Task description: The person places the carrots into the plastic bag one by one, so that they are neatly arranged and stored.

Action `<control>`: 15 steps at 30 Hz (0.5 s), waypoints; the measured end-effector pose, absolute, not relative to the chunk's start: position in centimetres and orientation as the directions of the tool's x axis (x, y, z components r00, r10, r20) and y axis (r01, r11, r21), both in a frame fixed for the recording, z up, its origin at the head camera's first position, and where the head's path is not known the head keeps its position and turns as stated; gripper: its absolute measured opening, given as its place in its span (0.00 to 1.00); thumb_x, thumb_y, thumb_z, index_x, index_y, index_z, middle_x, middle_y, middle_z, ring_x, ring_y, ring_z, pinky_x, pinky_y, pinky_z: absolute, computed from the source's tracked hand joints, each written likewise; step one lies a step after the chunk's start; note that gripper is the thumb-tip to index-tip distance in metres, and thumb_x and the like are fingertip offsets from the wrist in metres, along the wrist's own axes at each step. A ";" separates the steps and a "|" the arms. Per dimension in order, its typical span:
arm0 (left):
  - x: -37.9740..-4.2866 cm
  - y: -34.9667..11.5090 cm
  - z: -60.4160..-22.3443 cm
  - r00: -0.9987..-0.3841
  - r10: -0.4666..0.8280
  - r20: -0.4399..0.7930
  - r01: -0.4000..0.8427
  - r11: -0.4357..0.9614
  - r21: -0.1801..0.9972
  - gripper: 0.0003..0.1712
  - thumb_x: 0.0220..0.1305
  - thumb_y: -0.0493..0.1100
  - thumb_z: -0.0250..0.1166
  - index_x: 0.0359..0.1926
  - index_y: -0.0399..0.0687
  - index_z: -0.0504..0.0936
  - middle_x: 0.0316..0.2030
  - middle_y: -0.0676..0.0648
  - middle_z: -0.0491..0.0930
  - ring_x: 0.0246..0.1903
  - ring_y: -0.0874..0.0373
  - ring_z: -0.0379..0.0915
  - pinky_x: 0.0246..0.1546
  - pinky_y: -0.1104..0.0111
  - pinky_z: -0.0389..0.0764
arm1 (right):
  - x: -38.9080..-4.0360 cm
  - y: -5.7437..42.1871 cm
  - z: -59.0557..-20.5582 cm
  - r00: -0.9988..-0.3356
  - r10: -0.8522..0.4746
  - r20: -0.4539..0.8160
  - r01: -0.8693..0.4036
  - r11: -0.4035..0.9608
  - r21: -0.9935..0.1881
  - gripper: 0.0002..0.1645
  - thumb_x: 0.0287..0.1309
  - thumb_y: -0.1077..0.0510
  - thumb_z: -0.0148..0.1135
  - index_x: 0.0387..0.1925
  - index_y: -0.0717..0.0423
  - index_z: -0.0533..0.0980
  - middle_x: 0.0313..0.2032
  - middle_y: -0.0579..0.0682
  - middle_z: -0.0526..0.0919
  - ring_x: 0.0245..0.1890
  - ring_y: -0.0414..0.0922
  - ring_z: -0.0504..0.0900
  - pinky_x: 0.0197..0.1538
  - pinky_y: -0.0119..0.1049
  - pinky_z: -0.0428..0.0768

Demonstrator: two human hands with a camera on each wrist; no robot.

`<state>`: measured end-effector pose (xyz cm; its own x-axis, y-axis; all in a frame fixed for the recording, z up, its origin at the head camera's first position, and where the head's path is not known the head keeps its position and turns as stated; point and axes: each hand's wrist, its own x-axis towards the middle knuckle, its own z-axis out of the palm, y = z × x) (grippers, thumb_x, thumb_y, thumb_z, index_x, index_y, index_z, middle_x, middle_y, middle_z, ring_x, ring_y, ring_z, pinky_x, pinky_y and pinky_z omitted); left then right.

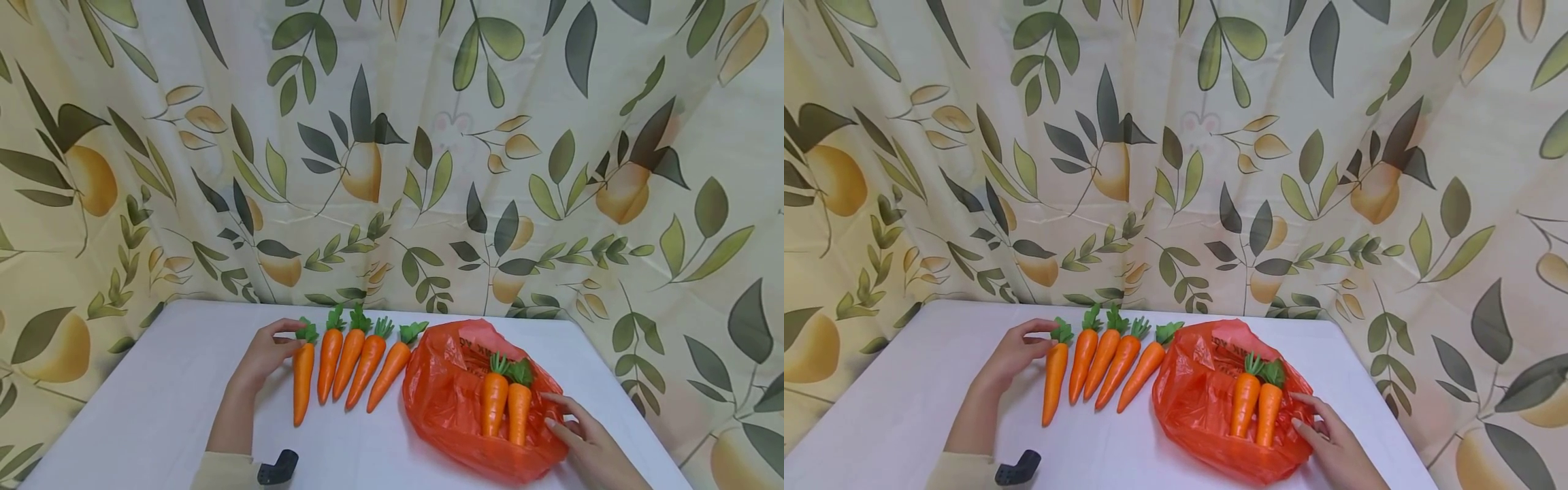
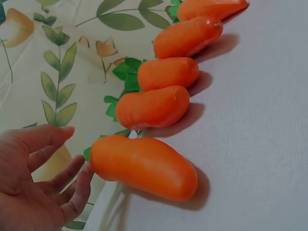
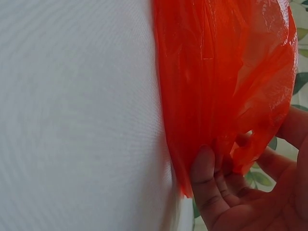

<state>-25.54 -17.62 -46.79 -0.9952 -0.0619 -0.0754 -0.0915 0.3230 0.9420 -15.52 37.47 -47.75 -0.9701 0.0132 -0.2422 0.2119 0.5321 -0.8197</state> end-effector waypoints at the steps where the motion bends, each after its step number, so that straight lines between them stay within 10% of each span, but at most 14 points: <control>1: -25.5 -17.7 -46.8 -0.995 -0.063 -0.078 -0.095 0.325 0.941 0.19 0.70 0.38 0.65 0.61 0.47 0.83 0.60 0.39 0.75 0.51 0.45 0.75 0.47 0.56 0.82 | -15.5 37.5 -47.8 -0.970 0.014 -0.244 0.214 0.533 -0.819 0.36 0.76 0.48 0.58 0.76 0.56 0.61 0.73 0.66 0.61 0.59 0.58 0.74 0.54 0.48 0.83; 15: -25.1 -18.6 -46.8 -0.995 -0.060 -0.084 -0.098 0.301 0.949 0.23 0.64 0.34 0.65 0.61 0.44 0.82 0.62 0.39 0.75 0.48 0.47 0.77 0.44 0.55 0.81 | -15.7 37.4 -48.0 -0.964 0.017 -0.264 0.232 0.531 -0.815 0.36 0.77 0.47 0.56 0.77 0.55 0.60 0.74 0.67 0.59 0.63 0.64 0.71 0.54 0.49 0.83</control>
<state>-25.12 -18.65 -46.80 -0.9946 -0.0604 -0.0840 -0.0984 0.3009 0.9486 -15.69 37.40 -47.96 -0.9644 0.0168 -0.2639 0.2323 0.5306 -0.8152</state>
